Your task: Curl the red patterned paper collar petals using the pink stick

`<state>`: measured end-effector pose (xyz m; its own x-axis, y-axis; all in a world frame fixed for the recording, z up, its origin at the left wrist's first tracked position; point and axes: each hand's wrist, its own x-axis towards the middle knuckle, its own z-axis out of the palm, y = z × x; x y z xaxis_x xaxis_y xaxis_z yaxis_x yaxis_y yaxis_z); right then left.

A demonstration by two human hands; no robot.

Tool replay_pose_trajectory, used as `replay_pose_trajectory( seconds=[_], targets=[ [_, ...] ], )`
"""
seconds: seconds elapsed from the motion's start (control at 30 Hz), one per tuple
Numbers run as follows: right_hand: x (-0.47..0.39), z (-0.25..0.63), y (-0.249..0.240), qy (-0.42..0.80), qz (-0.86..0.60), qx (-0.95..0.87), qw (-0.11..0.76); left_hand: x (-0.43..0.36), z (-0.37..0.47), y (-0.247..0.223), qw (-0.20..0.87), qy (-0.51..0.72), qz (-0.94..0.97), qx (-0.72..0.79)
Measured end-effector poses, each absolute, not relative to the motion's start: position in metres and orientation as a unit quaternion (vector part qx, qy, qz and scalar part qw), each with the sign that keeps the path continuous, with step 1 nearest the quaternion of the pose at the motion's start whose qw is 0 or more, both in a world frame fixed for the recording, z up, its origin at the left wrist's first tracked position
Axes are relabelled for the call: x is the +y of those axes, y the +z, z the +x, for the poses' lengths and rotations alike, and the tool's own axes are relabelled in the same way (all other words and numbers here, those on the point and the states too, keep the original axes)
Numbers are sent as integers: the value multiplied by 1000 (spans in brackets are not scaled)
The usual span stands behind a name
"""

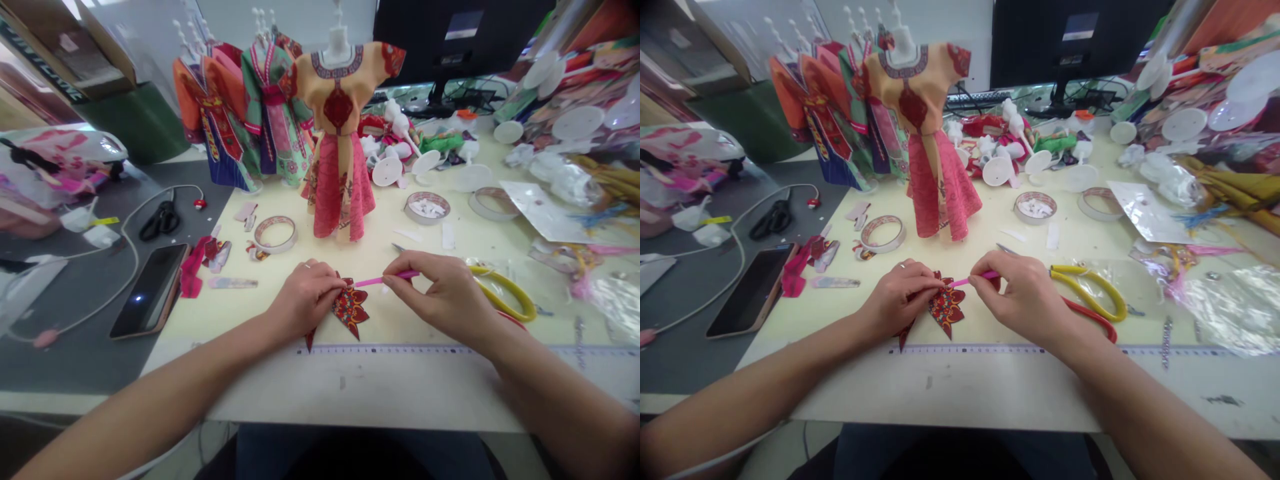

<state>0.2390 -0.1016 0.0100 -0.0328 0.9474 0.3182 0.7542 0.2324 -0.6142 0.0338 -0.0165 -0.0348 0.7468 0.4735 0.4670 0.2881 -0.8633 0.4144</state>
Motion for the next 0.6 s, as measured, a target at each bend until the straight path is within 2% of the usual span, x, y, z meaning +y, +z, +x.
replay_pose_trajectory(
  seconds=[0.6],
  targets=[
    [-102,236,10,135,-604,-701,355,-19,35,-32,160,310,918,187]
  ],
)
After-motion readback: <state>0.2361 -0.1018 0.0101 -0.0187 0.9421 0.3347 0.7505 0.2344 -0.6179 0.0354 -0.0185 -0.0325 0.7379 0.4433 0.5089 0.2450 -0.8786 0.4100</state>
